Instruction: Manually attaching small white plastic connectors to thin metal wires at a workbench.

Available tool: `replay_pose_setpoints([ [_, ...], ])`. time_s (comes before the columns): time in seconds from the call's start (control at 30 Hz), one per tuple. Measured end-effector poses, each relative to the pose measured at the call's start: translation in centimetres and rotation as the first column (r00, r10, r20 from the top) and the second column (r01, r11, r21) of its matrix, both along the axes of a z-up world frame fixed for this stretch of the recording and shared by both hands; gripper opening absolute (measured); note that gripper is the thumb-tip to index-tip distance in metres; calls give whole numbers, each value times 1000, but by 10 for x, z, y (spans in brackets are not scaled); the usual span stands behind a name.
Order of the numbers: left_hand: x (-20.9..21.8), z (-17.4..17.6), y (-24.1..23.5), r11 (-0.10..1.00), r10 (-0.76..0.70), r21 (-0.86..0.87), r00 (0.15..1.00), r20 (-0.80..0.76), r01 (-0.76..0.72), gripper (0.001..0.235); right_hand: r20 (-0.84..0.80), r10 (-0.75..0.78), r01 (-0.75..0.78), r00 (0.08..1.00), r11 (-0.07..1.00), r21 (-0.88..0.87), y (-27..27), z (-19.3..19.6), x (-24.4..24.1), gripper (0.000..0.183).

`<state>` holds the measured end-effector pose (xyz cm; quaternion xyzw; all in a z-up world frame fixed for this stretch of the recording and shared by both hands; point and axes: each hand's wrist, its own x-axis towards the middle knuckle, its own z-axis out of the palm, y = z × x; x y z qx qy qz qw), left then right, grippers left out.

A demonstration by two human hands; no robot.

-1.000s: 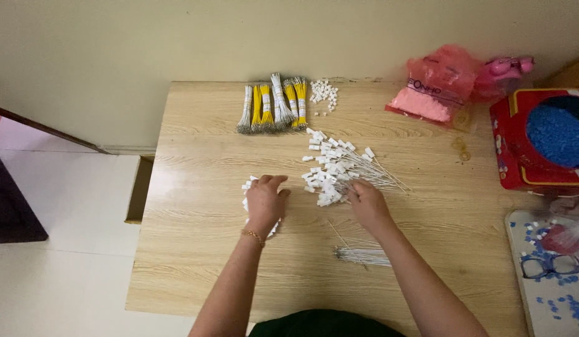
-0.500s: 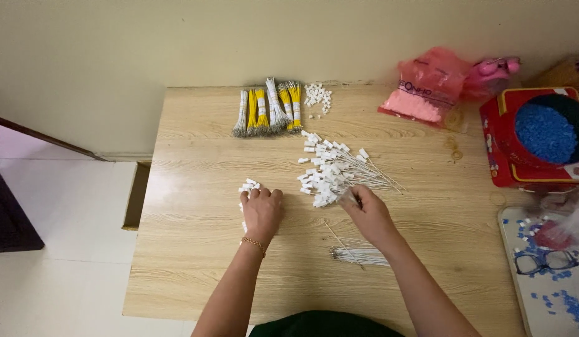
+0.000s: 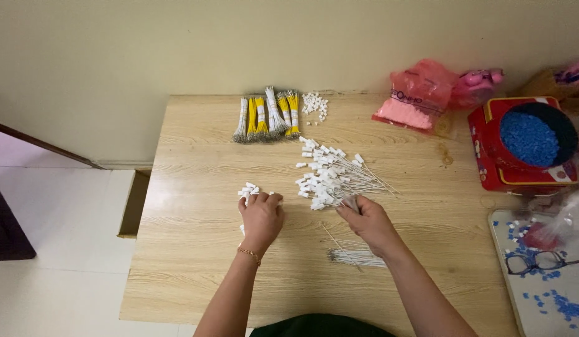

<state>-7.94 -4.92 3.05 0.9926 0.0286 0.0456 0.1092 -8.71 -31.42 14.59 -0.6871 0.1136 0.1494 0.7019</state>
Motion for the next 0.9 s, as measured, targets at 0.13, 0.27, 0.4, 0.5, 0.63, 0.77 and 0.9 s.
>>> replay_pose_setpoints([
  [0.13,-2,28,-9,998,20,-54,997,77,-16,24,-1,-5,4,1000,999,-47,8,26,-1,11],
  [0.27,-5,46,-16,1000,2,-28,992,128,2,24,19,2,-1,1000,998,-64,13,40,-4,9],
  [0.4,-10,74,-32,929,2,-365,982,189,68,28,76,47,-41,996,996,-76,14,44,-6,12],
  [0.5,-16,98,-43,619,-94,-785,994,-46,22,32,81,52,-43,995,993,-106,14,46,-6,13],
  [0.63,-22,132,-64,238,-104,-965,985,-134,-106,29,102,106,-88,989,982,-165,14,47,-6,18],
  [0.77,-20,157,-71,49,-84,-981,978,-193,-189,23,86,141,-109,986,947,-303,13,56,-5,15],
  [0.9,-16,140,-75,-69,-78,-967,968,-240,-245,24,89,178,-133,980,918,-373,11,60,-6,10],
])
